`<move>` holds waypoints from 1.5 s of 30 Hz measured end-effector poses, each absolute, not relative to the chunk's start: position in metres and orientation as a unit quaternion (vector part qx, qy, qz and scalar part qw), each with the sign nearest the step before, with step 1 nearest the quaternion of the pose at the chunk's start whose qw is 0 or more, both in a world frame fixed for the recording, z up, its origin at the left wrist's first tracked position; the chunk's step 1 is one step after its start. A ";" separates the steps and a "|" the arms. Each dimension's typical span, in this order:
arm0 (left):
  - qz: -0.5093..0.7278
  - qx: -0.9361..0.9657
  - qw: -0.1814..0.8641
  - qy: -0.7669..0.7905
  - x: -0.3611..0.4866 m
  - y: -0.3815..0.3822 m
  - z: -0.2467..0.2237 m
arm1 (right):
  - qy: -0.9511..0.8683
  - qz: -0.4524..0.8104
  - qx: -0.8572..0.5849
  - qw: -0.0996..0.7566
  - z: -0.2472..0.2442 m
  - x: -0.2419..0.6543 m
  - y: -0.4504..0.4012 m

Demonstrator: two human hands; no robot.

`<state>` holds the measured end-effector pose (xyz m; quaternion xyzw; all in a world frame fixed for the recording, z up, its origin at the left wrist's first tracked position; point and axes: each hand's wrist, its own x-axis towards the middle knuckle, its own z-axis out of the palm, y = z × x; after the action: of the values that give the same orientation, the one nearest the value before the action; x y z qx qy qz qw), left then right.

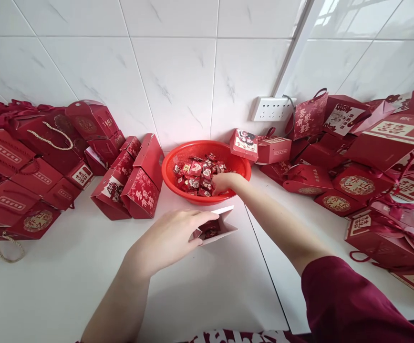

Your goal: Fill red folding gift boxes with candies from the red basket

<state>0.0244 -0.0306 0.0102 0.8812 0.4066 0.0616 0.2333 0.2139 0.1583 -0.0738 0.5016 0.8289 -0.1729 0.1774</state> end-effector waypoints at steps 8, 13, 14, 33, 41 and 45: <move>0.041 0.892 0.290 0.344 0.033 -0.035 0.001 | 0.819 -0.193 0.507 0.186 -0.084 0.212 0.153; 0.033 0.885 0.304 0.350 0.031 -0.030 0.003 | 0.828 -0.196 0.520 0.078 -0.074 0.225 0.146; 0.033 0.885 0.305 0.351 0.031 -0.029 0.004 | 0.828 -0.184 0.527 0.044 -0.072 0.228 0.141; 0.051 0.861 0.354 0.362 0.028 -0.014 0.007 | 0.740 -0.294 0.339 -0.501 0.008 0.293 -0.039; 0.042 0.862 0.340 0.373 0.029 -0.016 0.004 | 0.899 -0.238 0.260 -0.260 -0.002 0.269 -0.028; 0.048 0.867 0.320 0.379 0.026 -0.017 0.001 | 0.893 -0.184 0.319 -0.258 -0.007 0.267 -0.025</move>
<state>0.0259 -0.0167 0.0008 0.8667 0.3793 0.0478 0.3203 0.2669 -0.0249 -0.0074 0.3192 0.8930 -0.1844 -0.2582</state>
